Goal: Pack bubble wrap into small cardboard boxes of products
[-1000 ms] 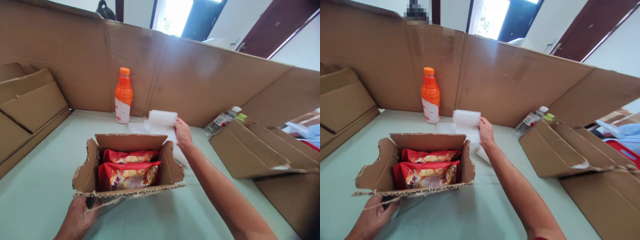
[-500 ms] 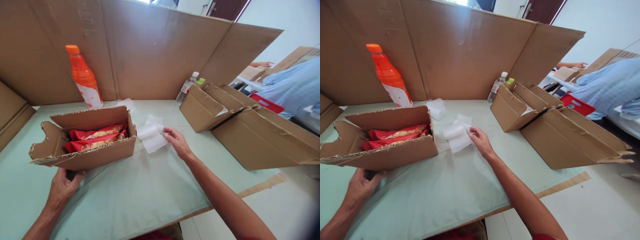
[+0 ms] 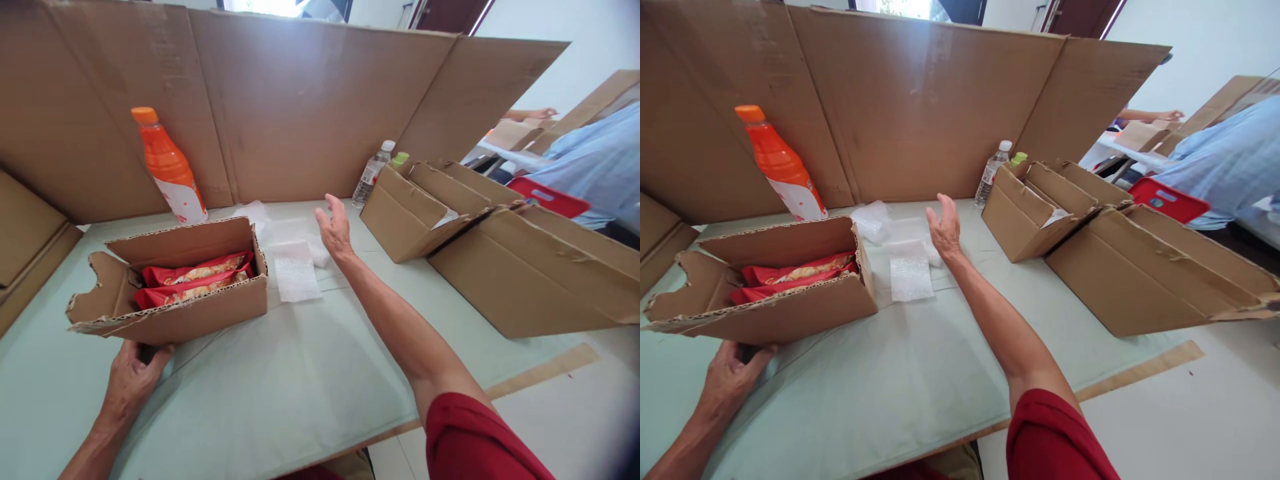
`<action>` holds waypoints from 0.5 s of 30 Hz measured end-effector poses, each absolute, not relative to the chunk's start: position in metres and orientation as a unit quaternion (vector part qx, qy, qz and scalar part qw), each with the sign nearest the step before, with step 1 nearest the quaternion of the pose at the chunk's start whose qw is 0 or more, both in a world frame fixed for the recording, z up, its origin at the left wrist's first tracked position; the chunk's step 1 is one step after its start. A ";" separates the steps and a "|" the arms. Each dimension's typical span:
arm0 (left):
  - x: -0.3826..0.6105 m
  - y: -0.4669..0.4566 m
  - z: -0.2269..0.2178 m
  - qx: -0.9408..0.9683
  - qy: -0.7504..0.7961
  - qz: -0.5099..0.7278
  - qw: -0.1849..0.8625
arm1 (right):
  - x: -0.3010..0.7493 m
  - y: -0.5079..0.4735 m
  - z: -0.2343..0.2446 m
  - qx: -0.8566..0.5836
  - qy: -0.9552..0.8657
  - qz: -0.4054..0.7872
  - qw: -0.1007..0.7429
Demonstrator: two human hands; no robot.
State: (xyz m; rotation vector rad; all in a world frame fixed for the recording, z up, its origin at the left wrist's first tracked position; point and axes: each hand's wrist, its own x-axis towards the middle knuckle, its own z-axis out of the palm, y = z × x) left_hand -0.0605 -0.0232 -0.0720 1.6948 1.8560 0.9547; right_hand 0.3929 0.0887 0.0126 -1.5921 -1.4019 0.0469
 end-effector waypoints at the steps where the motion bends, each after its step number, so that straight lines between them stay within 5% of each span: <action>1: -0.060 -0.024 -0.072 0.607 0.676 0.346 0.234 | 0.396 0.084 0.014 -0.650 -0.560 0.022 0.513; 9: -0.064 -0.021 -0.081 0.586 0.697 0.334 0.241 | 0.349 -0.043 -0.028 -0.583 -0.656 0.187 0.441; 15: -0.065 -0.019 -0.066 0.579 0.689 0.333 0.282 | 0.289 -0.050 -0.022 -0.497 -0.712 0.319 0.381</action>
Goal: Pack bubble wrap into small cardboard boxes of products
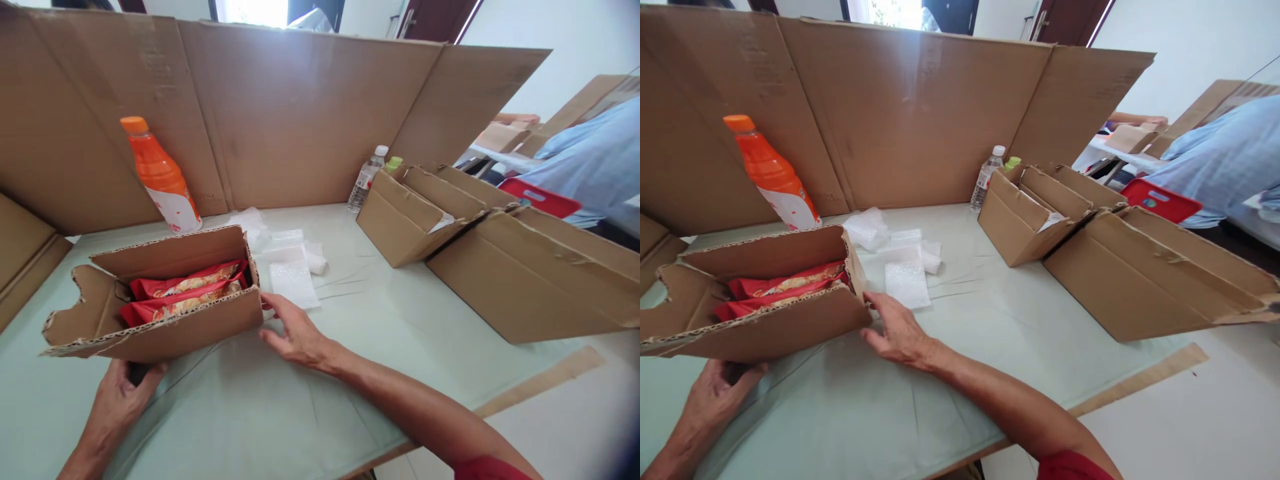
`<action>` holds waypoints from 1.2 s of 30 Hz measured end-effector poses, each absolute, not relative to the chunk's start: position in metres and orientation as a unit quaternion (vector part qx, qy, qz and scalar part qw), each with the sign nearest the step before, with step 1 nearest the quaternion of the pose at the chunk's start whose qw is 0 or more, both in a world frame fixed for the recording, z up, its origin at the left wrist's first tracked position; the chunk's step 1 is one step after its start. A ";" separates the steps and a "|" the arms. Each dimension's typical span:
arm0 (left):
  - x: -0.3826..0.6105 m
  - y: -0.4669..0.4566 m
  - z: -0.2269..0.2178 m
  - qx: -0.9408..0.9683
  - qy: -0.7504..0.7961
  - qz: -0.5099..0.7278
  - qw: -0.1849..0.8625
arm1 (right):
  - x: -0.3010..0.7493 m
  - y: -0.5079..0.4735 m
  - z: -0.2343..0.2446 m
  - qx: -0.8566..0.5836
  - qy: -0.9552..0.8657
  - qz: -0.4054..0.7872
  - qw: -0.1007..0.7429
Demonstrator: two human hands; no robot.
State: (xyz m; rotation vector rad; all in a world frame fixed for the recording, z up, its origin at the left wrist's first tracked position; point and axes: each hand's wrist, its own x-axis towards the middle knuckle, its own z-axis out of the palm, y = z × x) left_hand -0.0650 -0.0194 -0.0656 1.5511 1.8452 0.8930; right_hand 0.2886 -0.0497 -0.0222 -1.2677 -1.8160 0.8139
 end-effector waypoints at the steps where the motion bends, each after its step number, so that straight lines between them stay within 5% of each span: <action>1: -0.063 -0.018 -0.059 0.576 0.683 0.333 0.302 | 0.283 -0.047 -0.019 -0.500 -0.704 0.328 0.383; 10: -0.006 0.054 -0.012 0.600 0.626 0.360 0.345 | 0.274 0.006 -0.017 -0.541 -0.667 0.317 0.402; 15: 0.005 0.069 -0.030 0.560 0.621 0.414 0.360 | 0.303 0.018 -0.023 -0.563 -0.693 0.223 0.392; 22: -0.007 -0.026 -0.065 0.554 0.589 0.450 0.380 | 0.363 0.034 -0.011 -0.657 -0.665 0.048 0.351; 26: 0.002 -0.060 -0.062 0.588 0.618 0.381 0.355 | 0.357 0.058 0.003 -0.694 -0.652 0.062 0.300; 31: 0.018 -0.077 -0.039 0.695 0.558 0.343 0.297 | 0.341 -0.021 0.013 -0.582 -0.685 0.058 0.434; 36: 0.050 -0.078 -0.018 0.750 0.460 0.312 0.359 | 0.324 -0.125 0.034 -0.524 -0.664 0.254 0.469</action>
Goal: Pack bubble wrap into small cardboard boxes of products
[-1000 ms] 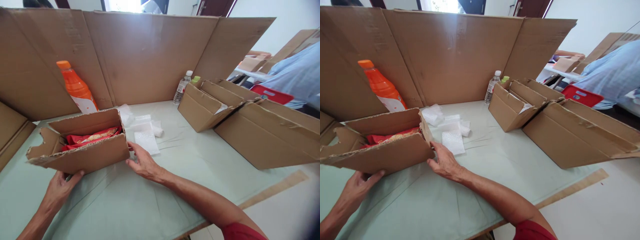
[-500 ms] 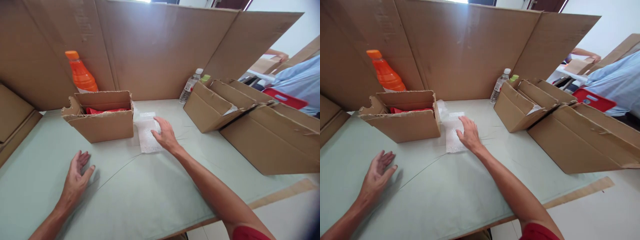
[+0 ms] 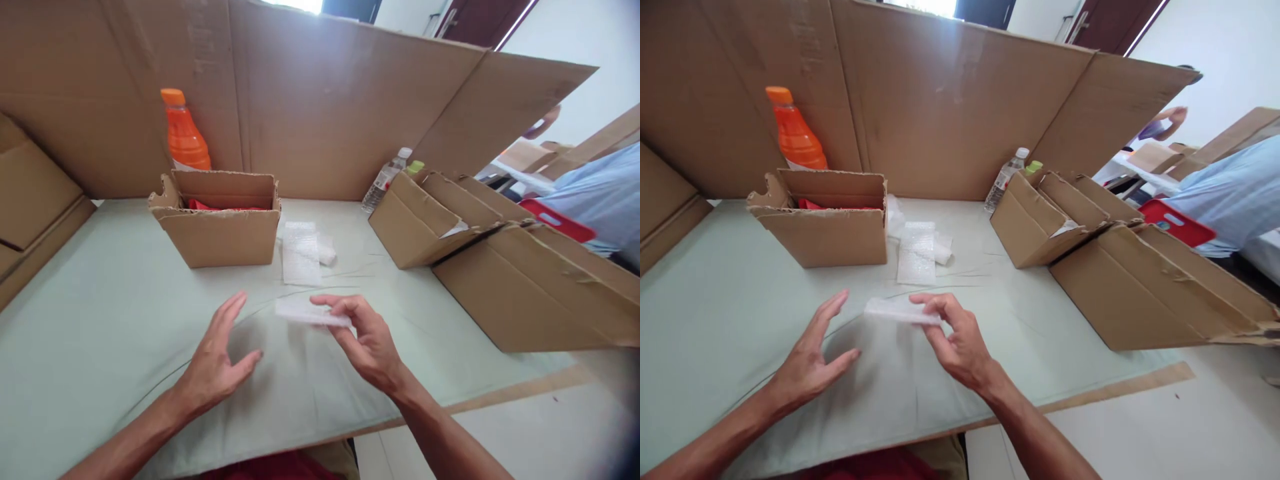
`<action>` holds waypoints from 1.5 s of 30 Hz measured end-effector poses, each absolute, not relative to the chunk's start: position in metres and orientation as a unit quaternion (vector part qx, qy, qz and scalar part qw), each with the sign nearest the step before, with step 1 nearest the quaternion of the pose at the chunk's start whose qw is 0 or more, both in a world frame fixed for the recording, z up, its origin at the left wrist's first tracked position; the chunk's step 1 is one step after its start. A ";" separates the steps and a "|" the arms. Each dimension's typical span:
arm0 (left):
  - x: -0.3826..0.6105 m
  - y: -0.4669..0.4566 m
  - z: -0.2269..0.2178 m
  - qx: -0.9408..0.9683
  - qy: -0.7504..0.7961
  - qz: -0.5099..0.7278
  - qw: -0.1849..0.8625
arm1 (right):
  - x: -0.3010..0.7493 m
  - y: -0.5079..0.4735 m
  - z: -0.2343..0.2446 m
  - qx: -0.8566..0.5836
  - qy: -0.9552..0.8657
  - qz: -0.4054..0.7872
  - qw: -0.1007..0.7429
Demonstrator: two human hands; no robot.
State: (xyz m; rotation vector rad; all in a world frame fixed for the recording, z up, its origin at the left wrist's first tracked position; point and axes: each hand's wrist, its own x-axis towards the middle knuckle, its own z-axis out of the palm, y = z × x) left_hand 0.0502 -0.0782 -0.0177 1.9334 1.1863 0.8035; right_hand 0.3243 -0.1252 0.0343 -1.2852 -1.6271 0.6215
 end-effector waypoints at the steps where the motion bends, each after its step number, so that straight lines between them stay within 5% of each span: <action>1: 0.059 -0.079 -0.015 0.740 0.444 0.302 0.405 | 0.319 -0.136 0.037 -0.514 -0.648 0.302 0.475; 7: 0.087 -0.096 -0.013 0.490 0.391 0.305 0.717 | 0.296 -0.128 0.027 -0.478 -0.582 0.358 0.552; 11: 0.067 -0.101 -0.021 0.386 0.456 0.336 0.729 | 0.298 -0.090 -0.005 -0.494 -0.584 0.327 0.554; 15: 0.041 -0.105 -0.025 0.355 0.457 0.315 0.752 | 0.309 -0.080 -0.032 -0.572 -0.642 0.244 0.448; 23: 0.016 -0.115 -0.032 0.483 0.477 0.236 0.696 | 0.352 -0.093 -0.023 -0.598 -0.733 0.048 0.320; 27: 0.003 -0.110 -0.031 0.665 0.480 0.174 0.546 | 0.375 -0.056 -0.014 -0.602 -0.739 0.000 0.304; 33: 0.009 -0.034 0.031 0.831 0.426 0.357 -0.038 | 0.364 -0.010 -0.043 -0.584 -0.758 -0.007 0.292; 35: 0.016 0.004 0.055 0.818 0.408 0.376 -0.155 | 0.360 -0.008 -0.059 -0.588 -0.763 -0.009 0.268; 39: 0.026 0.053 0.065 0.814 0.380 0.374 -0.230 | 0.365 -0.013 -0.077 -0.566 -0.785 -0.013 0.251; 45: 0.020 0.046 0.036 0.818 0.369 0.396 -0.194 | 0.376 -0.007 -0.079 -0.542 -0.801 -0.011 0.255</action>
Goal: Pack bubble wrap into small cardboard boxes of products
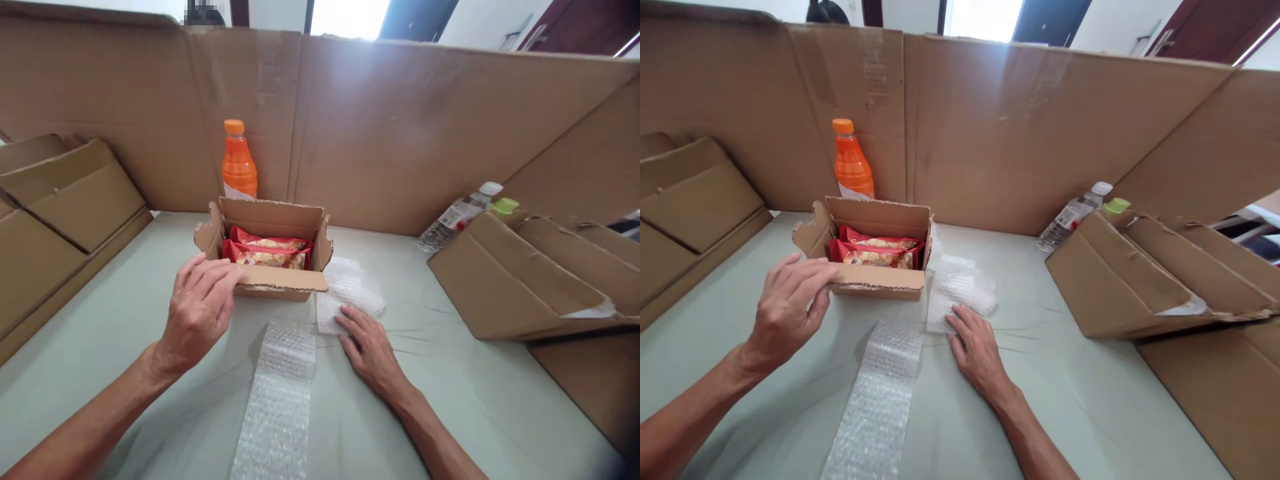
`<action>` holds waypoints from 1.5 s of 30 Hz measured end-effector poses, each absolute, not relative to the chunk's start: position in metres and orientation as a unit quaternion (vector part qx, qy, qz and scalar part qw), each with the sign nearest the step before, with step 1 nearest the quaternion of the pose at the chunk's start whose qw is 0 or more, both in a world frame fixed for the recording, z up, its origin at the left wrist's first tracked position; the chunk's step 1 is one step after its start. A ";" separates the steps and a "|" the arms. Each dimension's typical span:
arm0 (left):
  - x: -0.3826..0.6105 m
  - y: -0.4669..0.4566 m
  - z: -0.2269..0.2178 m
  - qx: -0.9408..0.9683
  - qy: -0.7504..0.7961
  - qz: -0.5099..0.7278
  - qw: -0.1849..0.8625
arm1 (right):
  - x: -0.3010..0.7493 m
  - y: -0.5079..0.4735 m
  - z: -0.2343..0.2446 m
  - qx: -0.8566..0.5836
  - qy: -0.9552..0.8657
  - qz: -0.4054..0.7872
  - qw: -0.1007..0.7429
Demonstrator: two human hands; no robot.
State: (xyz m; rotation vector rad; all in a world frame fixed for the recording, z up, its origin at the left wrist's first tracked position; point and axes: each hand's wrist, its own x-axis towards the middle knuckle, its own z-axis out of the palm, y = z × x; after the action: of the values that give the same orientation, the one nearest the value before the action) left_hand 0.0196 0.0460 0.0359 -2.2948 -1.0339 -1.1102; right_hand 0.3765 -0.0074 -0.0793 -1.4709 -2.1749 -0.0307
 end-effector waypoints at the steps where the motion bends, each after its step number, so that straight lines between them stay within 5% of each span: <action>1: 0.019 0.043 0.036 -0.812 -0.376 -0.404 0.190 | 0.376 -0.005 -0.079 -0.545 -0.797 -0.013 0.259; 8: 0.027 -0.003 0.038 -0.806 -0.384 -0.431 0.129 | 0.365 -0.004 -0.075 -0.564 -0.780 0.001 0.272; 19: -0.005 -0.113 -0.028 -0.922 -0.288 -0.218 -0.139 | 0.352 -0.004 -0.042 -0.605 -0.770 0.049 0.198; 27: -0.029 -0.124 -0.032 -0.914 -0.281 -0.137 -0.257 | 0.295 -0.125 -0.008 -0.344 -0.920 0.155 0.105; 32: -0.021 -0.120 -0.042 -0.908 -0.261 -0.157 -0.287 | 0.258 -0.145 -0.039 -0.382 -0.881 0.174 0.216; 39: 0.000 -0.121 -0.028 -0.827 -0.383 -0.227 -0.344 | 0.264 -0.144 -0.029 -0.502 -0.686 0.410 0.330; 45: 0.016 -0.112 -0.029 -0.732 -0.528 -0.261 -0.343 | 0.272 -0.165 -0.015 -0.525 -0.729 0.183 0.399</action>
State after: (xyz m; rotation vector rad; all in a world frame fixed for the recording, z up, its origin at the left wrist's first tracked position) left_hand 0.0156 -0.1124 -0.0287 -2.9944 -2.1579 -1.0662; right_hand 0.2722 -0.1651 -0.0154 -1.3296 -1.8448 0.4631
